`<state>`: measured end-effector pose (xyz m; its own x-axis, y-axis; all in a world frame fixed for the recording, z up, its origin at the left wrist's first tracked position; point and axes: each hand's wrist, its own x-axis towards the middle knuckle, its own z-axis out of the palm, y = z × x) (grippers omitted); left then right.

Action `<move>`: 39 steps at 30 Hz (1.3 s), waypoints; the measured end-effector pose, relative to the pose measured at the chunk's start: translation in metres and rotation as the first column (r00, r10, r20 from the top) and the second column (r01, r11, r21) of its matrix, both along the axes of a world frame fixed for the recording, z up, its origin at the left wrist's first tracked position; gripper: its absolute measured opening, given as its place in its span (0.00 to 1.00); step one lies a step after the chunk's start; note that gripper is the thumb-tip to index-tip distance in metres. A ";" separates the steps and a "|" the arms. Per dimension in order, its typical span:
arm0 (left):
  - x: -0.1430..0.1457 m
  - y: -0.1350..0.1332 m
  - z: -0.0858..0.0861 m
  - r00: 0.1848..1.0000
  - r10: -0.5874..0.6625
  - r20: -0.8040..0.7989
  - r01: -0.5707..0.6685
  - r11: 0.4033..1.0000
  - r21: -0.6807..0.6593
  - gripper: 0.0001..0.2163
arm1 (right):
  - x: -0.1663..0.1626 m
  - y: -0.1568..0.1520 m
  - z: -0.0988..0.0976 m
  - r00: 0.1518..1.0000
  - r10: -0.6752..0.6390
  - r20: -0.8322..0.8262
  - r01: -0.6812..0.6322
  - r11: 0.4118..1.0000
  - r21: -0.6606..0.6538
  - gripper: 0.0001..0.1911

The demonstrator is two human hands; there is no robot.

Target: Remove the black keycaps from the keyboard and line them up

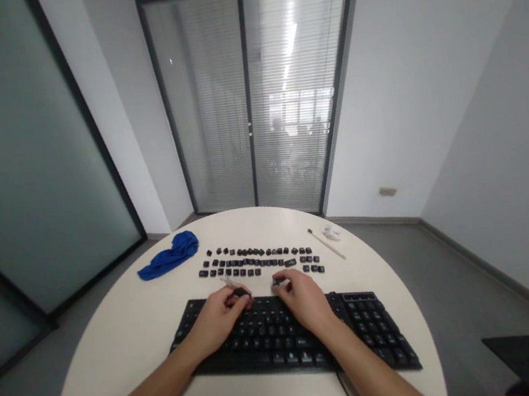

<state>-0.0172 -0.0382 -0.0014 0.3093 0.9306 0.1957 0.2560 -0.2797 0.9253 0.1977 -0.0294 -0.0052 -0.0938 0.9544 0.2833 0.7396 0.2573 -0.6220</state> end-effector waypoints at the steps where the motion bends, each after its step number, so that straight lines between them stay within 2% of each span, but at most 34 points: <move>1: 0.000 0.000 0.000 1.000 0.006 -0.012 -0.006 1.000 0.003 0.09 | -0.001 0.002 0.000 0.999 0.000 0.038 0.001 1.000 -0.005 0.12; 6: -0.001 0.000 0.000 0.999 0.016 -0.034 -0.015 1.000 0.018 0.09 | -0.009 0.013 0.006 0.959 -0.051 0.280 0.063 0.997 -0.037 0.09; 9: -0.001 -0.001 0.001 1.000 0.008 -0.018 -0.008 1.000 0.014 0.09 | -0.014 0.020 0.008 0.939 -0.079 0.335 0.099 0.994 -0.044 0.09; 14: -0.001 0.000 -0.001 0.999 -0.008 0.034 0.008 1.000 -0.013 0.08 | -0.021 0.032 0.008 0.921 -0.099 0.376 0.122 0.992 -0.037 0.11; 24: -0.002 0.002 -0.005 1.000 -0.004 0.009 0.004 1.000 -0.010 0.09 | -0.033 0.049 0.002 0.895 -0.126 0.429 0.156 0.987 -0.036 0.12; 39: -0.001 0.002 -0.004 0.999 -0.012 0.030 0.013 0.999 -0.030 0.08 | -0.030 0.045 0.005 0.922 -0.094 0.375 0.140 0.985 -0.098 0.17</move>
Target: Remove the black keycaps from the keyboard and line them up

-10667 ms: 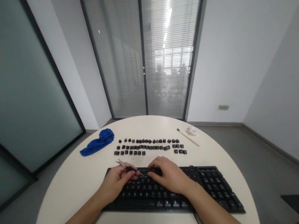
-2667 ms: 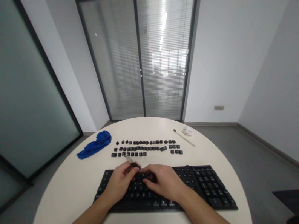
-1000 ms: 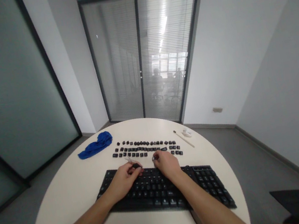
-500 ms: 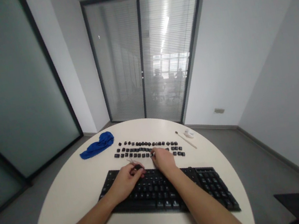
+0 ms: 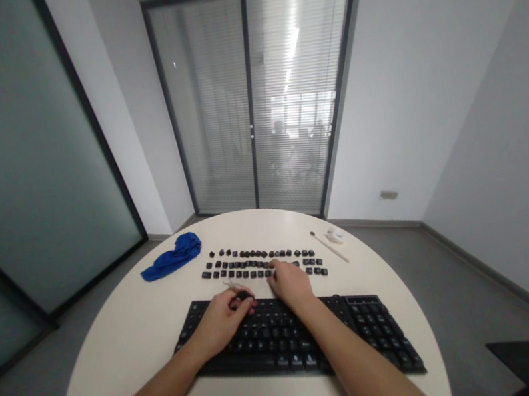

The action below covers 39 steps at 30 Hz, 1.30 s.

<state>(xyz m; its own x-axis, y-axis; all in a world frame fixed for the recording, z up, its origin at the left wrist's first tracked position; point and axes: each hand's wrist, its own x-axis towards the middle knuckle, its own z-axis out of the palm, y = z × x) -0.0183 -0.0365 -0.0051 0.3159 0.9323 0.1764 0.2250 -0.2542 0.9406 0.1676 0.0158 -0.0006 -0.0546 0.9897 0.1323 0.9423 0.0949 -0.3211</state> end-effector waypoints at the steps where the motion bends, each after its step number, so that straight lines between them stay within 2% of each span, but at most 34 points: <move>1: 0.000 0.000 0.000 1.000 -0.002 0.003 0.002 1.000 -0.005 0.08 | 0.002 -0.001 0.003 1.000 0.006 -0.012 -0.006 1.000 -0.013 0.18; 5: -0.001 0.002 0.001 1.000 -0.014 0.007 0.014 1.000 -0.018 0.08 | 0.021 -0.010 0.017 0.991 0.105 -0.083 -0.113 0.988 -0.107 0.16; 8: -0.004 0.005 0.000 0.999 -0.035 0.009 0.035 0.999 -0.022 0.09 | 0.037 -0.026 0.024 0.935 0.293 -0.198 -0.328 0.928 -0.178 0.20; 10: -0.006 0.007 0.000 0.999 -0.047 0.021 0.048 0.998 -0.027 0.09 | 0.044 -0.038 0.024 0.891 0.389 -0.235 -0.428 0.892 -0.145 0.23; 14: -0.011 0.009 0.004 0.997 -0.077 0.009 0.078 0.997 -0.026 0.08 | 0.043 -0.054 0.017 0.842 0.503 -0.197 -0.519 0.854 -0.039 0.19; 17: -0.012 0.007 0.008 0.996 -0.063 -0.064 0.065 0.998 0.018 0.08 | 0.037 -0.055 0.015 0.827 0.530 -0.187 -0.542 0.840 -0.015 0.19; 22: -0.011 0.004 0.011 0.986 0.048 -0.160 -0.027 0.990 0.136 0.10 | 0.031 -0.045 0.016 0.811 0.554 -0.189 -0.573 0.817 -0.065 0.19; 25: -0.009 0.003 0.012 0.988 0.054 -0.147 -0.034 0.990 0.134 0.11 | 0.030 -0.042 0.014 0.810 0.541 -0.227 -0.568 0.820 -0.075 0.19; 31: -0.004 -0.001 0.012 0.985 0.018 -0.169 -0.002 0.995 0.095 0.11 | 0.028 -0.052 0.009 0.805 0.519 -0.287 -0.526 0.848 0.057 0.16; 39: 0.000 -0.005 0.010 0.976 0.019 -0.217 0.010 0.992 0.129 0.11 | 0.027 -0.060 0.010 0.831 0.474 -0.289 -0.484 0.874 0.041 0.16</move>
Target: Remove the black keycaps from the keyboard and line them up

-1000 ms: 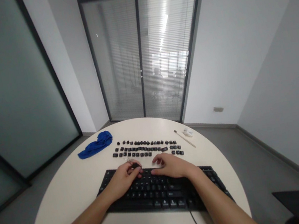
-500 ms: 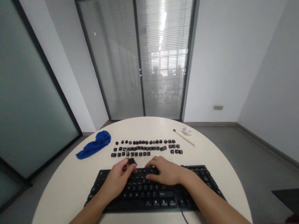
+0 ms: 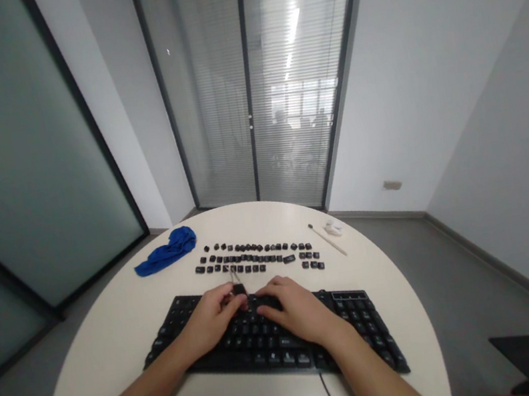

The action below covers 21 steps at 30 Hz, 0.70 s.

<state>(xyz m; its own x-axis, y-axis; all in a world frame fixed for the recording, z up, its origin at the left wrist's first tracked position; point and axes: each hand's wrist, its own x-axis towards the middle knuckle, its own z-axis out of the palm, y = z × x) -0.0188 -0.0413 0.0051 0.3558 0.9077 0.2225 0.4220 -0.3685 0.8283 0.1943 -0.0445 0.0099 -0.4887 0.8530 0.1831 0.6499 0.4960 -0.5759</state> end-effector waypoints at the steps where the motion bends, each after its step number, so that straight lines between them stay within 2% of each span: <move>1: 0.001 -0.001 0.000 1.000 0.000 -0.013 0.000 1.000 0.013 0.11 | 0.000 0.000 0.000 1.000 0.003 -0.002 -0.003 1.000 -0.003 0.16; 8: 0.005 -0.004 0.001 0.999 -0.010 -0.048 0.013 0.997 0.072 0.12 | -0.001 -0.001 0.001 1.000 0.013 -0.012 -0.013 1.000 -0.012 0.16; 21: 0.005 -0.005 0.002 0.998 -0.010 -0.059 0.014 0.997 0.070 0.12 | 0.000 0.000 -0.002 1.000 0.007 -0.015 -0.007 1.000 -0.009 0.16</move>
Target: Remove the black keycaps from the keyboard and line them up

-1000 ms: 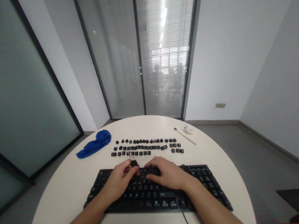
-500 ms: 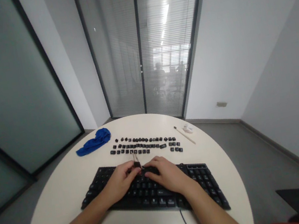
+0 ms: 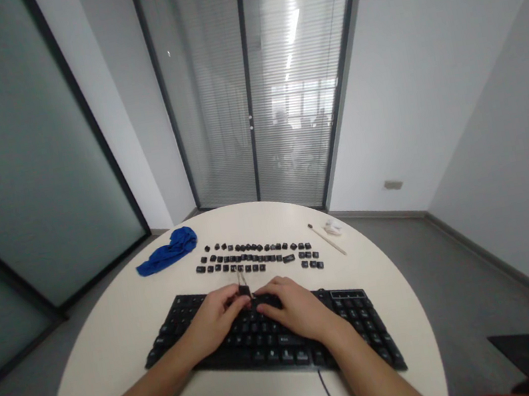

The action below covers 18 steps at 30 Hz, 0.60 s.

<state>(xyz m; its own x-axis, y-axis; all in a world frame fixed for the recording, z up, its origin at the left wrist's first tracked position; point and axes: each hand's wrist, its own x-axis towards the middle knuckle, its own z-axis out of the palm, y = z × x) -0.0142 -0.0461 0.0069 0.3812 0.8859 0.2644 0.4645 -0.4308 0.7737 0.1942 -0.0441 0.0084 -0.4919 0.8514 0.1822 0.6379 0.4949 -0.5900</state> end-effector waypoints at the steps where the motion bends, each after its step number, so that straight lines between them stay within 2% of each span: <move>1: 0.000 0.000 0.001 1.000 0.000 -0.001 0.000 1.000 0.000 0.13 | 0.000 0.000 0.000 1.000 0.000 -0.001 0.000 1.000 0.000 0.16; 18: 0.000 0.003 -0.001 0.998 -0.038 0.043 0.041 0.997 -0.064 0.13 | 0.000 0.000 0.000 1.000 -0.003 -0.005 0.003 1.000 -0.004 0.15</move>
